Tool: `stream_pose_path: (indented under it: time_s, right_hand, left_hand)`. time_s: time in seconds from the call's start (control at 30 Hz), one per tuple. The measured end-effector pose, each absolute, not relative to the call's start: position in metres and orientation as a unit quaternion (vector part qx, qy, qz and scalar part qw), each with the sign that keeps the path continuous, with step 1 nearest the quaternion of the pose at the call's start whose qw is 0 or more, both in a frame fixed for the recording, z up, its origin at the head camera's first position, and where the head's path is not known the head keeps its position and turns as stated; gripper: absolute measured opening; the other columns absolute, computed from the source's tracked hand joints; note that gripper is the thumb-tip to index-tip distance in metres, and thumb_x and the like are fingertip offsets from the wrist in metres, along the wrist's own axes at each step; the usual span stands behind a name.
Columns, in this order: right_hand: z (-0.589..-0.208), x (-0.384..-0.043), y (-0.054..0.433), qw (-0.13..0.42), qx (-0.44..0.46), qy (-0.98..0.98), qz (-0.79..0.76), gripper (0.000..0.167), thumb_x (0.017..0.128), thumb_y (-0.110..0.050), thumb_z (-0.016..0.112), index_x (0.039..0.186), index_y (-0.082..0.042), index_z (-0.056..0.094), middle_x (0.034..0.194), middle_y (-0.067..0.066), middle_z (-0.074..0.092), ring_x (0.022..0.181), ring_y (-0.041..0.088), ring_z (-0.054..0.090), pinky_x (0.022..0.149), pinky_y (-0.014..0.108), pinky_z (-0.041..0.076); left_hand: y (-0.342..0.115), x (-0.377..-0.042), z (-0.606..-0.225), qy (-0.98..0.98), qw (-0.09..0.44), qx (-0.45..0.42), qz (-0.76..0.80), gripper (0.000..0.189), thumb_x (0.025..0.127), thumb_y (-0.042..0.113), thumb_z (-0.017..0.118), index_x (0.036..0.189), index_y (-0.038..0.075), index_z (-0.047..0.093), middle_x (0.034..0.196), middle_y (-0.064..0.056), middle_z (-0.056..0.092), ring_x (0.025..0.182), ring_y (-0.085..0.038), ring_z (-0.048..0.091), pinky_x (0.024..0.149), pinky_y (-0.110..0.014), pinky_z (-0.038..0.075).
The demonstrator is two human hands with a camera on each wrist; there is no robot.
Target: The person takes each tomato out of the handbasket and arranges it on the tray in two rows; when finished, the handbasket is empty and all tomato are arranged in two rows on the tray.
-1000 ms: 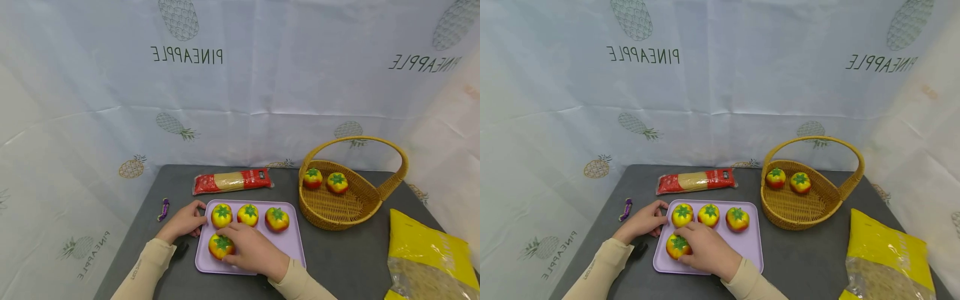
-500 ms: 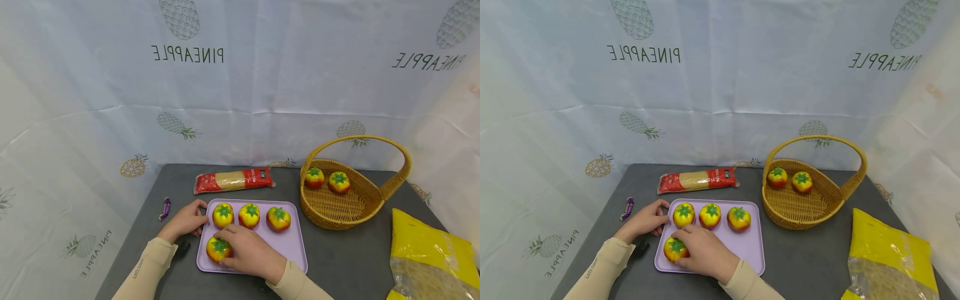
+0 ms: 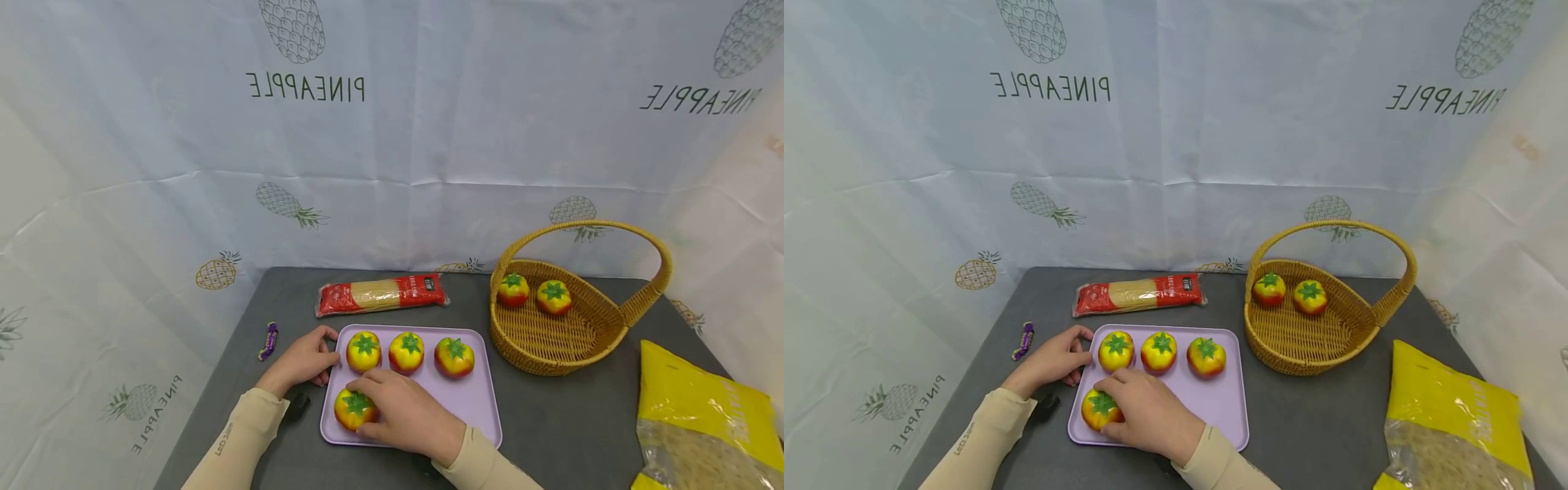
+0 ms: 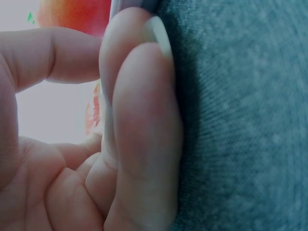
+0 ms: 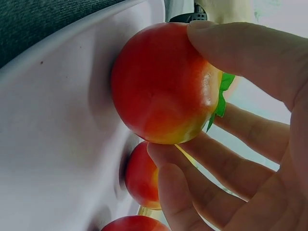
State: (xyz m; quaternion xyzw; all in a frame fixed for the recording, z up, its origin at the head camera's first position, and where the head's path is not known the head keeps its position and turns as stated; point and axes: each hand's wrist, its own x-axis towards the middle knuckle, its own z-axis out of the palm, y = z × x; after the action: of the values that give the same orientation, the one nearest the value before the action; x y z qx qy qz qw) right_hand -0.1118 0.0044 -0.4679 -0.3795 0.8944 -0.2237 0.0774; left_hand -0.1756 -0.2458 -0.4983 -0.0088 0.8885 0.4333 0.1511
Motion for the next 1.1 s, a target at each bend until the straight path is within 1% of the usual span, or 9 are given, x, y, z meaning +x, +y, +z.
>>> stream_pose_path:
  time_s: [0.17, 0.33, 0.53, 0.77, 1.1]
  right_hand:
    - [-0.4674, -0.1116, 0.0047, 0.066, -0.376, 0.9, -0.211, 0.056, 0.089, -0.037, 0.089, 0.14, -0.026, 0.069, 0.133, -0.008, 0.069, 0.11, 0.006, 0.064, 0.105, 0.032, 0.058]
    - [-0.4673, -0.1115, 0.0047, 0.059, -0.38, 0.899, -0.208, 0.056, 0.09, -0.037, 0.089, 0.14, -0.025, 0.068, 0.133, -0.008, 0.069, 0.111, 0.006, 0.064, 0.106, 0.031, 0.058]
    - [-0.4678, -0.1117, 0.0053, 0.066, -0.374, 0.9, -0.213, 0.058, 0.09, -0.038, 0.089, 0.142, -0.025, 0.067, 0.135, -0.008, 0.069, 0.113, 0.006, 0.064, 0.108, 0.033, 0.058]
    - [-0.4665, -0.1126, 0.0076, 0.065, -0.367, 0.902, -0.219, 0.062, 0.089, -0.041, 0.089, 0.145, -0.024, 0.066, 0.14, -0.006, 0.067, 0.12, 0.009, 0.064, 0.113, 0.036, 0.056]
    - [-0.4622, -0.1144, 0.0108, 0.056, -0.373, 0.899, -0.222, 0.062, 0.09, -0.041, 0.088, 0.145, -0.024, 0.066, 0.14, -0.006, 0.067, 0.121, 0.008, 0.065, 0.112, 0.034, 0.056]
  left_hand:
    - [-0.2457, -0.176, -0.4989, 0.889, 0.151, -0.009, 0.432, 0.044, 0.094, 0.02, 0.075, 0.133, 0.009, 0.059, 0.08, -0.009, 0.063, 0.056, -0.021, 0.065, 0.055, -0.032, 0.06]
    - [-0.2461, -0.1761, -0.4987, 0.888, 0.152, -0.01, 0.433, 0.044, 0.094, 0.021, 0.075, 0.134, 0.009, 0.059, 0.08, -0.009, 0.063, 0.056, -0.021, 0.065, 0.055, -0.032, 0.06]
    - [-0.2455, -0.1756, -0.4981, 0.89, 0.154, -0.014, 0.429, 0.045, 0.094, 0.022, 0.076, 0.134, 0.01, 0.059, 0.08, -0.009, 0.063, 0.056, -0.021, 0.064, 0.055, -0.032, 0.06]
    - [-0.2442, -0.1773, -0.4976, 0.891, 0.155, -0.011, 0.427, 0.045, 0.094, 0.022, 0.075, 0.134, 0.01, 0.059, 0.08, -0.009, 0.063, 0.056, -0.021, 0.064, 0.056, -0.032, 0.06]
    - [-0.2453, -0.1769, -0.4971, 0.891, 0.155, -0.009, 0.427, 0.045, 0.094, 0.022, 0.076, 0.134, 0.01, 0.059, 0.079, -0.009, 0.063, 0.056, -0.021, 0.064, 0.056, -0.032, 0.06]
